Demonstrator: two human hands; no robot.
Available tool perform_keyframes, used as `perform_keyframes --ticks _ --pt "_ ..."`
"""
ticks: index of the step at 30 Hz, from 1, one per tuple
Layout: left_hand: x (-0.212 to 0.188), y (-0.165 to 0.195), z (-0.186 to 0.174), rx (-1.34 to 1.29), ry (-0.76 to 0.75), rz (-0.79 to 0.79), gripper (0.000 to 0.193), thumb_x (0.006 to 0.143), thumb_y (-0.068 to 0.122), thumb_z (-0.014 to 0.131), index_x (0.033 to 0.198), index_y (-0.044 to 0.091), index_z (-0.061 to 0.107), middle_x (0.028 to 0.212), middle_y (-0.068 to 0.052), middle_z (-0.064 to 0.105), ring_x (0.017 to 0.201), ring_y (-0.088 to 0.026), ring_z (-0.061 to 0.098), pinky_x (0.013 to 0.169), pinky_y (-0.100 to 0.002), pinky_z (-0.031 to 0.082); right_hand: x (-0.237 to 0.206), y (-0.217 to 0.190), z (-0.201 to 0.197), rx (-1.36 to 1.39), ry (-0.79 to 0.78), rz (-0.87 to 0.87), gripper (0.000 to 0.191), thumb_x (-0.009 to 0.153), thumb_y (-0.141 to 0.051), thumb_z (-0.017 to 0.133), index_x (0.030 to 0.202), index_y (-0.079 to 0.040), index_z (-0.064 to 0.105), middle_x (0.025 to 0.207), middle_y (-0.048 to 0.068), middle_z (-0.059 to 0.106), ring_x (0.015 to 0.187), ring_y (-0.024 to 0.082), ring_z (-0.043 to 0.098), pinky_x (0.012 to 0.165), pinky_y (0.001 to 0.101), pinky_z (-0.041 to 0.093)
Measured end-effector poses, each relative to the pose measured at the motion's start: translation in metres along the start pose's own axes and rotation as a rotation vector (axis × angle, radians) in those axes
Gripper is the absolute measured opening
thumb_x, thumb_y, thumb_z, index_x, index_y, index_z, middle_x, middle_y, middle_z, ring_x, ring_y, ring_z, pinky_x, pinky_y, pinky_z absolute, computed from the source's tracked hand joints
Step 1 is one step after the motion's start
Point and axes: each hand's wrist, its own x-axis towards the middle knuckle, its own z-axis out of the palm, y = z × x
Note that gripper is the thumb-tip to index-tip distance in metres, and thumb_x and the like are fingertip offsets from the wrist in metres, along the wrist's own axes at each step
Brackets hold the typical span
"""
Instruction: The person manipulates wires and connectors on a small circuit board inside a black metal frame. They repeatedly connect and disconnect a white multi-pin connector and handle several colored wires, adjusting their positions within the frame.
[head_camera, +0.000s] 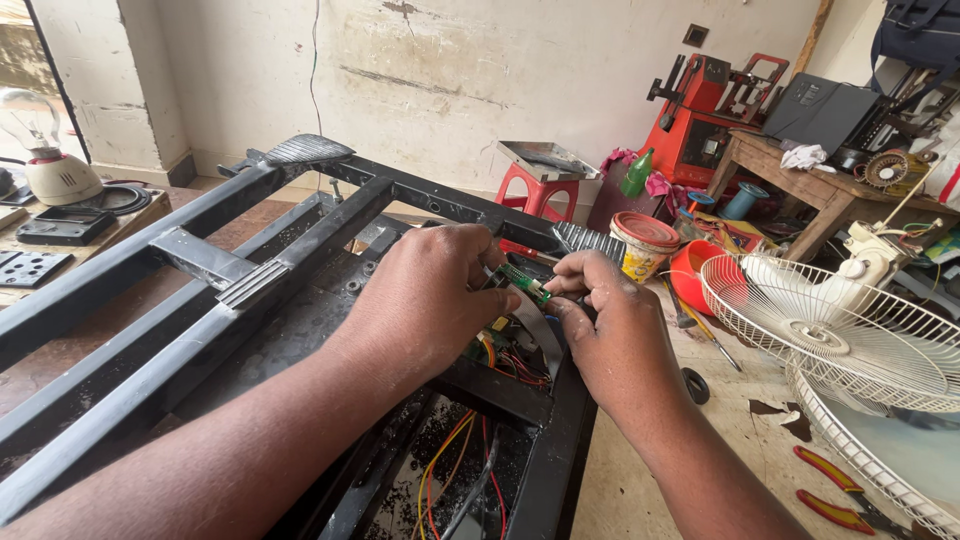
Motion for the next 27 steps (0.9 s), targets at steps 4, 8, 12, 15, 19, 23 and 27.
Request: perform_keyframes --ticks 4,8,12,15,19,23,27 --pt "0.004 -0.005 0.007 -0.051 0.094 0.021 0.029 0.078 0.026 0.082 0.093 0.002 0.072 0.085 -0.016 0.075 0.080 -0.028 0.075 0.075 -0.041 0.057 -0.002 -0.001 -0.001 -0.093 0.017 -0.098 0.023 0.082 -0.001 0.074 0.105 -0.004 0.070 0.098 0.011 0.075 0.092 0.023 0.075 0.082 0.0366 0.056" --pt "0.008 -0.011 0.011 -0.068 0.104 -0.001 0.031 0.079 0.026 0.081 0.096 0.002 0.071 0.087 -0.017 0.075 0.085 -0.030 0.075 0.078 -0.042 0.057 -0.002 -0.001 -0.002 -0.141 -0.009 -0.113 0.016 0.081 -0.005 0.076 0.097 -0.004 0.073 0.097 0.010 0.074 0.090 0.024 0.074 0.082 0.0369 0.055" --pt "0.008 -0.011 0.011 -0.030 0.113 -0.002 0.033 0.081 0.027 0.080 0.102 0.003 0.071 0.088 -0.018 0.075 0.088 -0.032 0.074 0.081 -0.044 0.056 0.003 -0.003 -0.002 -0.177 -0.125 -0.090 0.018 0.076 -0.010 0.082 0.092 -0.006 0.076 0.092 0.008 0.074 0.087 0.024 0.073 0.079 0.0370 0.055" --pt "0.006 -0.009 0.010 -0.023 0.131 0.041 0.039 0.079 0.026 0.081 0.110 0.005 0.069 0.088 -0.018 0.074 0.090 -0.034 0.073 0.078 -0.045 0.056 0.008 -0.004 -0.003 -0.206 -0.164 -0.169 0.024 0.071 -0.009 0.084 0.092 -0.005 0.075 0.093 0.008 0.073 0.088 0.026 0.072 0.078 0.0385 0.055" --pt "0.004 -0.008 0.008 -0.049 0.101 0.068 0.041 0.081 0.024 0.080 0.115 0.006 0.067 0.088 -0.017 0.075 0.086 -0.030 0.075 0.076 -0.043 0.057 0.010 -0.005 -0.003 -0.276 -0.193 -0.091 0.019 0.075 -0.010 0.084 0.091 -0.005 0.074 0.092 0.009 0.072 0.086 0.025 0.073 0.077 0.0381 0.056" --pt "0.003 -0.007 0.007 -0.112 0.098 0.114 0.041 0.080 0.022 0.080 0.116 0.005 0.066 0.085 -0.017 0.076 0.082 -0.029 0.077 0.072 -0.042 0.057 0.007 -0.005 -0.002 -0.187 -0.153 -0.115 0.013 0.080 -0.007 0.079 0.091 -0.006 0.073 0.091 0.007 0.072 0.084 0.022 0.075 0.076 0.0361 0.057" --pt "0.002 -0.006 0.006 -0.170 0.115 0.169 0.043 0.079 0.020 0.081 0.116 0.004 0.065 0.086 -0.017 0.077 0.083 -0.029 0.077 0.069 -0.040 0.058 0.006 -0.007 -0.001 -0.193 -0.119 -0.127 0.025 0.073 -0.011 0.085 0.088 -0.004 0.066 0.085 0.008 0.071 0.080 0.024 0.071 0.071 0.0391 0.055"
